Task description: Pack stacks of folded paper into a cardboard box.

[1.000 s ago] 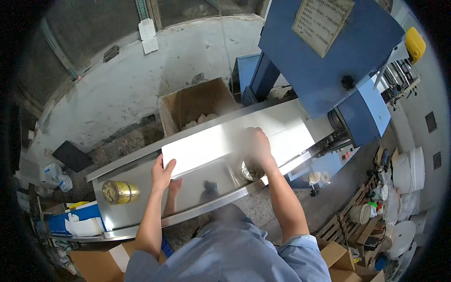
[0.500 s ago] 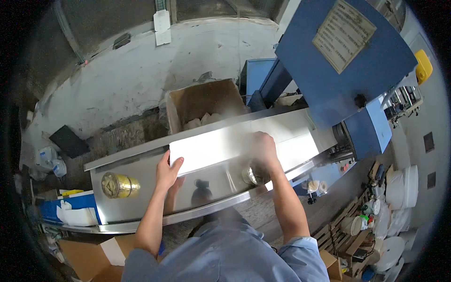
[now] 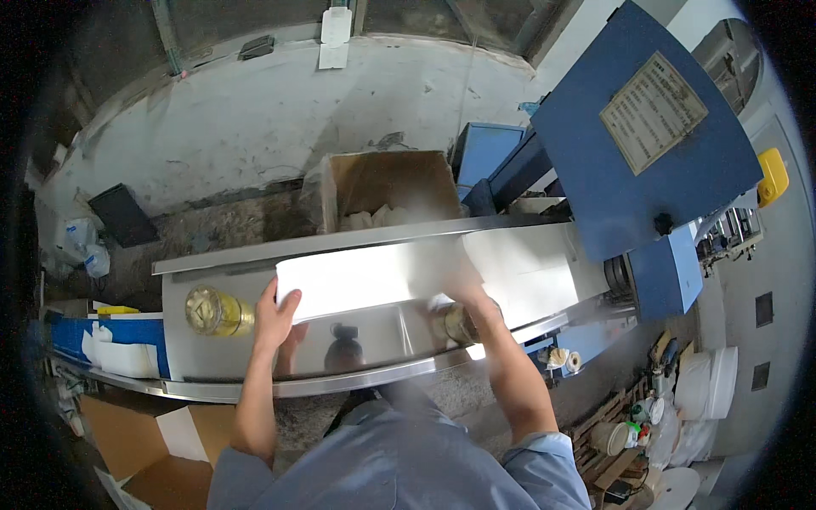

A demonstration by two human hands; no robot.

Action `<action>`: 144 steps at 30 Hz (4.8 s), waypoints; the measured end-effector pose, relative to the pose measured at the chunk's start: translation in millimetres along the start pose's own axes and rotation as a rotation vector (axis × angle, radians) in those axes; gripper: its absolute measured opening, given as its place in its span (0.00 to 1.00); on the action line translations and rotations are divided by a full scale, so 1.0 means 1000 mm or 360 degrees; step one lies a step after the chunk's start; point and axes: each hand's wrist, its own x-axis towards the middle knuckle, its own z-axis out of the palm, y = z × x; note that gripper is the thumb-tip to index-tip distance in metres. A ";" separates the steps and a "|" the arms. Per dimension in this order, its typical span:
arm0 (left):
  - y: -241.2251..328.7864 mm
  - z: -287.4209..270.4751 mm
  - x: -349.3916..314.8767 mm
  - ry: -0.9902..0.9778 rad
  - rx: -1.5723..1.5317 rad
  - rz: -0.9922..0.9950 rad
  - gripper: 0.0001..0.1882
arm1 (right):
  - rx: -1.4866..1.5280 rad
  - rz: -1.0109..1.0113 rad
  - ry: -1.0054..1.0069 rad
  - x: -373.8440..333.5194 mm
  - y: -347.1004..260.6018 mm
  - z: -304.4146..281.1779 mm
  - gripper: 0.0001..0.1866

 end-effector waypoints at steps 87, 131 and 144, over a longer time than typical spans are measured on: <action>-0.192 -0.474 -0.519 0.2439 0.0071 -0.0569 0.36 | 0.0650 -0.1511 -0.1573 -0.307 -0.487 0.642 0.35; -0.702 -0.346 -0.448 0.2644 -0.1138 -0.2113 0.31 | -0.0707 -0.0430 -0.1783 -0.238 -0.180 1.088 0.43; -0.716 -0.323 -0.467 0.2512 -0.1007 -0.1979 0.37 | -0.0610 -0.0533 -0.1564 -0.255 -0.182 1.090 0.50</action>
